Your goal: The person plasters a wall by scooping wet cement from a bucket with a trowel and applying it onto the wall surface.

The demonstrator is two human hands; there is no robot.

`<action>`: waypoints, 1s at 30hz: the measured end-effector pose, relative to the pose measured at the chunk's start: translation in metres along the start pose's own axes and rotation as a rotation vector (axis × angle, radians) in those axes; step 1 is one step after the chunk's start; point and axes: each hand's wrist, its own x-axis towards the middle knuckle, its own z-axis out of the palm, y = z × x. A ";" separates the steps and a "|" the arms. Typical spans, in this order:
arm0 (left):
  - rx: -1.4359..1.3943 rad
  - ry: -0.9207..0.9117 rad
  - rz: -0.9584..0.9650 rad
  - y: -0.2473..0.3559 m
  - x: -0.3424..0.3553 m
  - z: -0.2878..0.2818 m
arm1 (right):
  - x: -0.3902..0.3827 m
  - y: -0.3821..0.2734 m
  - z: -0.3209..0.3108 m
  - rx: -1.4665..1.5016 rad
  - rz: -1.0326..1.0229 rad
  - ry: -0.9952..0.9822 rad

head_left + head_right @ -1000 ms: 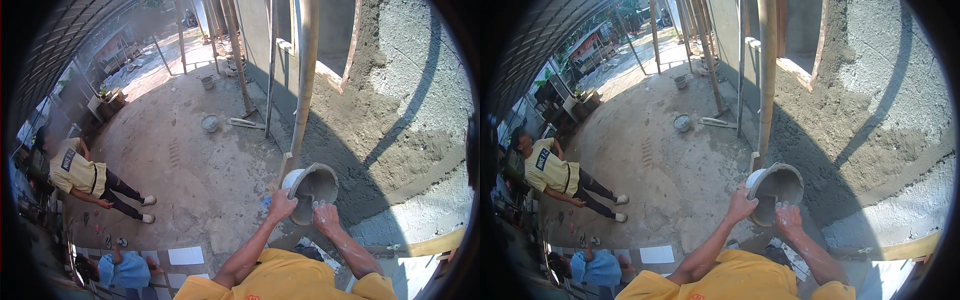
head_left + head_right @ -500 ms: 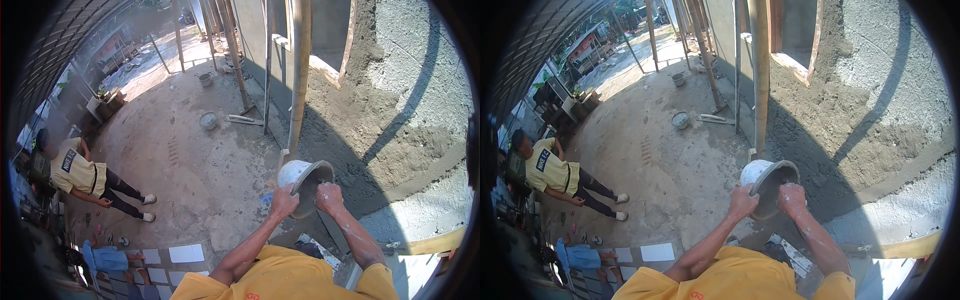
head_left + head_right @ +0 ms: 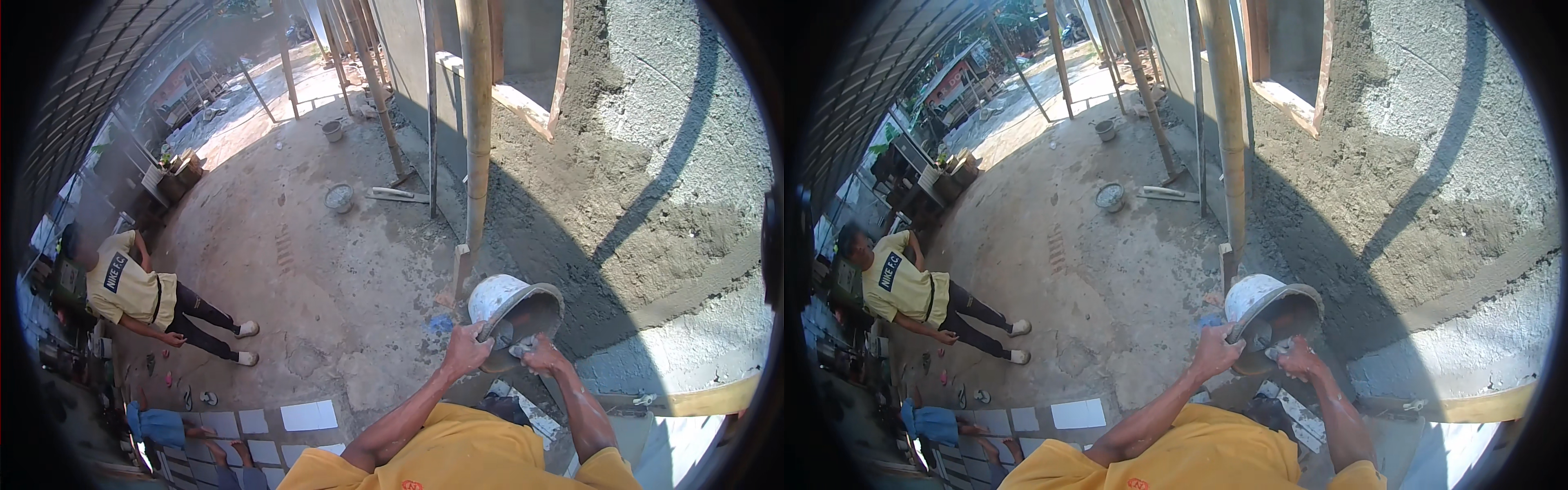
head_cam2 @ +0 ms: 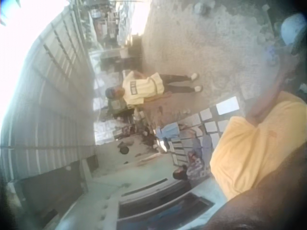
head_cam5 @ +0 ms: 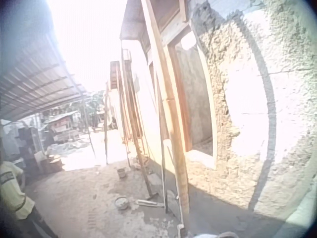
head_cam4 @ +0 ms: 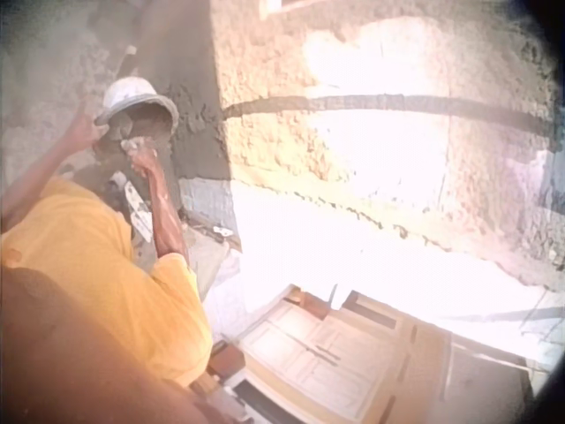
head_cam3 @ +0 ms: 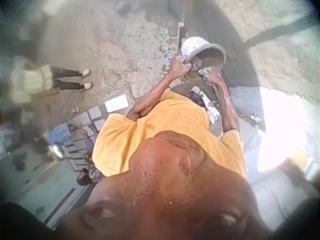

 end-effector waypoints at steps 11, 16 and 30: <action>-0.362 0.174 -0.247 -0.024 0.015 0.036 | -0.051 -0.011 -0.022 0.262 -0.058 0.301; -0.347 0.248 -0.436 -0.076 0.016 0.042 | -0.062 -0.004 -0.069 0.023 0.108 0.393; -0.220 0.716 -0.696 -0.216 -0.123 -0.037 | 0.008 0.001 -0.121 -0.403 -0.169 0.334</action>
